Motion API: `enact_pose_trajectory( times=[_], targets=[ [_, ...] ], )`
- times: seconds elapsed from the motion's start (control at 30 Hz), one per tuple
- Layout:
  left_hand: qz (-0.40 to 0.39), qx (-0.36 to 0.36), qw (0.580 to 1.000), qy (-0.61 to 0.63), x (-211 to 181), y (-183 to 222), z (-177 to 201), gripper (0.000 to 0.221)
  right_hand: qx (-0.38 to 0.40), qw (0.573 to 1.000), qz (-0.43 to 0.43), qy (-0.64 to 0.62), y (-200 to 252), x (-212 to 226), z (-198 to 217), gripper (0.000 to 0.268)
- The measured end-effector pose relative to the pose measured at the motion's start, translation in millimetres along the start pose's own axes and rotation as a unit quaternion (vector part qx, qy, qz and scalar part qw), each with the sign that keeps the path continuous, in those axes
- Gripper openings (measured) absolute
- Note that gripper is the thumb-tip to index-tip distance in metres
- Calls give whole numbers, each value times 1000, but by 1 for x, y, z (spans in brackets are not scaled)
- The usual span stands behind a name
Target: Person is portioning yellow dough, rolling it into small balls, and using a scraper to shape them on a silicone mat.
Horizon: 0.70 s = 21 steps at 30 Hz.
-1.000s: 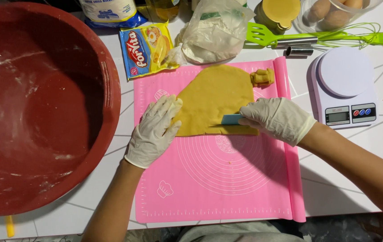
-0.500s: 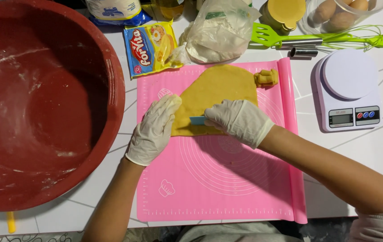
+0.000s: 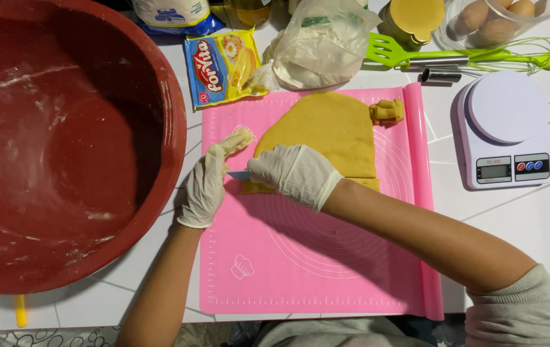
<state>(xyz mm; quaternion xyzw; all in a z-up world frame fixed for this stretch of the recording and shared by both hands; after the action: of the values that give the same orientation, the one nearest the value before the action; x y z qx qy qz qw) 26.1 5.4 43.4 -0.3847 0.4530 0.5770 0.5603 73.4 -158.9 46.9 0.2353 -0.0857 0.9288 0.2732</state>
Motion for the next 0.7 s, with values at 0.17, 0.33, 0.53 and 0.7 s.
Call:
enact_pose_trajectory(
  times=[0.17, 0.33, 0.53, 0.7],
  targets=[
    [40, 4, 999, 10, 3, 1, 3, 63, 44, 992, -71, -96, 6, -15, 2, 21],
    [19, 5, 1000, 14, 10, -1, 2, 63, 89, 987, -66, 119, 32, -87, -36, 21],
    [-9, -13, 1000, 5, -3, 3, -2, 62, 80, 979, -160, -95, 64, -61, 23, 23],
    [-18, -11, 1000, 13, 18, -2, 0, 64, 67, 992, -88, 62, 44, -76, -13, 15]
  ],
)
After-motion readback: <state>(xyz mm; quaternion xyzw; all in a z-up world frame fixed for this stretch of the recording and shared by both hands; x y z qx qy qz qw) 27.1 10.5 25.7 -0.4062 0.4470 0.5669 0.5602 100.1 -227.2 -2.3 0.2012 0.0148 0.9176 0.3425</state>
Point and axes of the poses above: each hand's wrist, its own y-axis away from the middle knuckle, its own z-axis out of the back of the hand, x = y × z, the point moved 3 cm from there along -y, towards the middle knuckle
